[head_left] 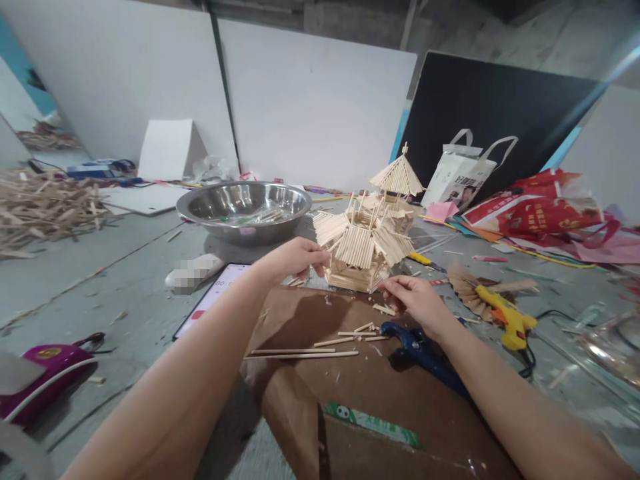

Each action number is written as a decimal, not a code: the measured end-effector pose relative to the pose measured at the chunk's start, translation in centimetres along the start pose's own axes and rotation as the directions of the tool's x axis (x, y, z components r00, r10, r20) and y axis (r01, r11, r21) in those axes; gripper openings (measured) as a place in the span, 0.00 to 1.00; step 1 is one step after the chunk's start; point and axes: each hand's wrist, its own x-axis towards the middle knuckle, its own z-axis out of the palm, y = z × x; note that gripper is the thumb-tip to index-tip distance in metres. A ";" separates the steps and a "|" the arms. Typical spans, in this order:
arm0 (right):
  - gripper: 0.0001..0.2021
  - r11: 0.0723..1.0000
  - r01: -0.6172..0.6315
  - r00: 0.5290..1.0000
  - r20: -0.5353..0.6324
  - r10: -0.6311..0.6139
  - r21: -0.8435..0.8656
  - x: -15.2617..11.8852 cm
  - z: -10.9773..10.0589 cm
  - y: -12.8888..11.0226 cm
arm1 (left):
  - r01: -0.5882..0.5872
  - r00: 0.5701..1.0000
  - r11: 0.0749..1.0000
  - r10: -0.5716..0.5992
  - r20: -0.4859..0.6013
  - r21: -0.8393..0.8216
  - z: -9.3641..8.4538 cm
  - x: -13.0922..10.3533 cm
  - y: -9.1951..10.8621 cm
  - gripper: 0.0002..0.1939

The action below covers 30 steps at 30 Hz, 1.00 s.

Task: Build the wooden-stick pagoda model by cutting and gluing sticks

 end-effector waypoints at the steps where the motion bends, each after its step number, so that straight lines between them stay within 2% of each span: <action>1: 0.14 1.000 -0.003 1.000 0.002 0.003 0.008 0.0 -0.1 0.0 | -0.011 1.000 0.997 0.011 0.007 0.072 -0.8 -0.5 0.1 0.12; 4: 0.14 1.000 -0.019 1.000 0.009 0.019 0.021 -0.1 -0.3 0.0 | 0.057 0.998 0.923 -0.042 -0.048 0.379 -2.6 -1.2 -0.3 0.11; 5: 0.14 1.000 -0.024 1.000 0.010 0.023 0.019 -0.1 -0.4 0.0 | 0.114 0.993 0.854 -0.082 -0.086 0.508 -2.9 -1.1 -0.7 0.10; 7: 0.14 0.999 -0.030 1.000 0.008 0.030 0.011 -0.2 -0.4 0.1 | 0.270 0.963 0.652 -0.179 -0.203 0.709 -3.1 -0.8 -1.6 0.08; 10: 0.13 0.999 -0.033 0.999 0.009 0.032 0.004 -0.2 -0.3 0.2 | 0.407 0.913 0.545 -0.230 -0.336 0.733 -2.8 -0.1 -2.9 0.11; 14: 0.14 1.000 -0.023 1.000 0.013 0.023 0.001 -0.2 -0.2 0.2 | 0.469 0.883 0.505 -0.249 -0.398 0.725 -2.1 0.3 -3.9 0.13; 23: 0.14 1.000 -0.016 1.000 0.025 0.016 -0.001 -0.3 -0.1 0.1 | 0.433 0.901 0.490 -0.214 -0.377 0.757 -1.0 1.0 -5.4 0.14; 27: 0.14 1.000 -0.012 0.999 0.035 0.012 -0.006 -0.4 -0.1 0.0 | 0.410 0.912 0.504 -0.219 -0.347 0.760 -1.0 1.0 -5.1 0.16; 30: 0.14 1.000 -0.019 0.999 0.033 0.019 0.003 -0.4 -0.1 -0.1 | 0.358 0.933 0.545 -0.228 -0.277 0.758 -1.5 0.5 -4.0 0.13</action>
